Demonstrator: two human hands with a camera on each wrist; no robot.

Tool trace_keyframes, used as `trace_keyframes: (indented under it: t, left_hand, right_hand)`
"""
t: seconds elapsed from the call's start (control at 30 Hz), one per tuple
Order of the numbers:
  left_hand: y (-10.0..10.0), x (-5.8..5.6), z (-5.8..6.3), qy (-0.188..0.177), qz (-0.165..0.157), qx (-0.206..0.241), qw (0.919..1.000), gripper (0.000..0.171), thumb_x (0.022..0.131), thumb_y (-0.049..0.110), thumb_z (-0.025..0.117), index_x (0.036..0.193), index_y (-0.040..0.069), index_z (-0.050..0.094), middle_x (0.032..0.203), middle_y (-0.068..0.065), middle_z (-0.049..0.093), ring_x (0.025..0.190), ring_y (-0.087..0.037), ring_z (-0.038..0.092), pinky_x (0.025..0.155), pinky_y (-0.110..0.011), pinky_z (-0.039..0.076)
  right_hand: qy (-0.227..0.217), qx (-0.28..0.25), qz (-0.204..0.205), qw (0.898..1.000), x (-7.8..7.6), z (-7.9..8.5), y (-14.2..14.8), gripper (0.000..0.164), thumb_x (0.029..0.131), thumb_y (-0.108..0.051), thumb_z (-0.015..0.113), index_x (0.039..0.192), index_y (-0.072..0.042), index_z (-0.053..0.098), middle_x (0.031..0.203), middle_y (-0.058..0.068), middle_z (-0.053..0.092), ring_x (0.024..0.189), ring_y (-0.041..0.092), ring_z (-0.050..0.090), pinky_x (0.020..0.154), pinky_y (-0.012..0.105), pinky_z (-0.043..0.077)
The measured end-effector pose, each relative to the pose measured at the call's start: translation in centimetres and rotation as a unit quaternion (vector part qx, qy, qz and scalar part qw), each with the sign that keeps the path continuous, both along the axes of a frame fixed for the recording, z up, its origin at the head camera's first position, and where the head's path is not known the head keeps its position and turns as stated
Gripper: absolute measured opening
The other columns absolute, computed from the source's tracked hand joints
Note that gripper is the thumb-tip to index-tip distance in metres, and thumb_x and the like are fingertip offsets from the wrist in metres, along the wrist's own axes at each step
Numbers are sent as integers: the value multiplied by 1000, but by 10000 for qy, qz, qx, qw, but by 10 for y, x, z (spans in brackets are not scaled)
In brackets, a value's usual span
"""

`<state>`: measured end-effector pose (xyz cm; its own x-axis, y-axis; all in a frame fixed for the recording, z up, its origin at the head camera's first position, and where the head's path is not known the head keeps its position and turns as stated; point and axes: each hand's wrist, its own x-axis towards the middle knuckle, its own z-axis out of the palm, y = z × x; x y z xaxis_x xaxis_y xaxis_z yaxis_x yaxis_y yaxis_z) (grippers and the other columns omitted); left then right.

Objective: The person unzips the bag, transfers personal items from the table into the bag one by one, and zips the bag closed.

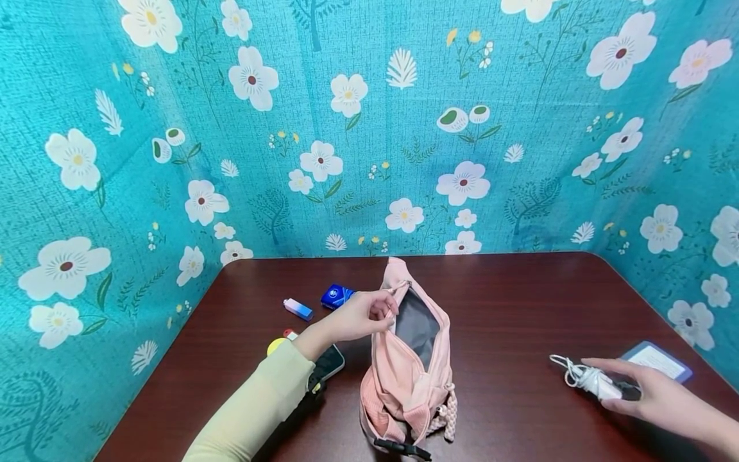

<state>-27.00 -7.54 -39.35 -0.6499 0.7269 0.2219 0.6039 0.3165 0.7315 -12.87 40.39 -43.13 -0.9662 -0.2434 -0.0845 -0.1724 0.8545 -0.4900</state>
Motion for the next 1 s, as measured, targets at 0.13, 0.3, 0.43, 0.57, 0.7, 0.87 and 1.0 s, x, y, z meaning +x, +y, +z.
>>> trace_keyframes:
  t: [0.13, 0.3, 0.43, 0.57, 0.7, 0.87, 1.0]
  left_hand:
    - [0, -1, 0, 52, -29, 47, 10000, 17, 82, 9, 64, 96, 5, 57, 69, 4, 56, 59, -9, 52, 58, -23, 46]
    - [0, 0, -1, -13, -8, 104, 9999, 18, 82, 8, 64, 97, 4, 57, 70, 1, 57, 60, -13, 52, 57, -24, 45]
    - [0, 0, -2, -34, -5, 123, 9999, 19, 82, 7, 65, 98, 3, 57, 71, 0, 57, 61, -14, 52, 57, -25, 45]
    - [0, -2, -2, -3, 7, 60, 10000, 18, 82, 8, 64, 98, 4, 56, 70, 3, 56, 60, -10, 52, 58, -24, 46]
    - [1, -3, -3, 60, -12, 31, 10000, 18, 82, 8, 63, 98, 3, 56, 69, 4, 56, 59, -9, 52, 57, -24, 46]
    - [1, 4, 5, 11, -6, 43, 10000, 15, 82, 6, 63, 96, 4, 56, 69, 0, 57, 60, -13, 52, 57, -25, 45]
    - [0, 1, 1, 20, -18, 59, 10000, 16, 83, 9, 63, 97, 5, 56, 69, 3, 56, 59, -10, 51, 57, -24, 45]
  right_hand:
    - [270, -179, 345, 9989, -3, -1, 1, 57, 73, -29, 73, 120, -5, 52, 105, 9, 57, 78, 7, 51, 60, 23, 46]
    - [505, -332, 480, 9970, -4, -1, -1, 54, 74, -27, 72, 119, -5, 53, 102, 2, 57, 77, 1, 49, 60, 21, 45]
    - [497, -246, 204, 9983, -5, 2, -4, 57, 74, -29, 72, 122, -7, 51, 107, 11, 56, 79, 1, 50, 59, 22, 46]
    - [501, -301, 27, 9983, -7, 10, -8, 58, 75, -29, 71, 125, -7, 49, 112, 18, 53, 83, 10, 54, 59, 23, 47]
    - [378, -528, 21, 9979, -8, 16, -13, 58, 78, -26, 69, 127, -6, 45, 115, 22, 50, 86, 20, 56, 58, 24, 48]
    - [884, -407, 57, 9952, -12, 22, -20, 59, 74, -27, 73, 126, -11, 49, 111, 11, 54, 84, 11, 56, 58, 23, 48]
    - [1250, -540, 123, 9906, -17, 28, -26, 59, 71, -24, 75, 123, -11, 51, 106, 3, 57, 82, 0, 54, 61, 23, 48]
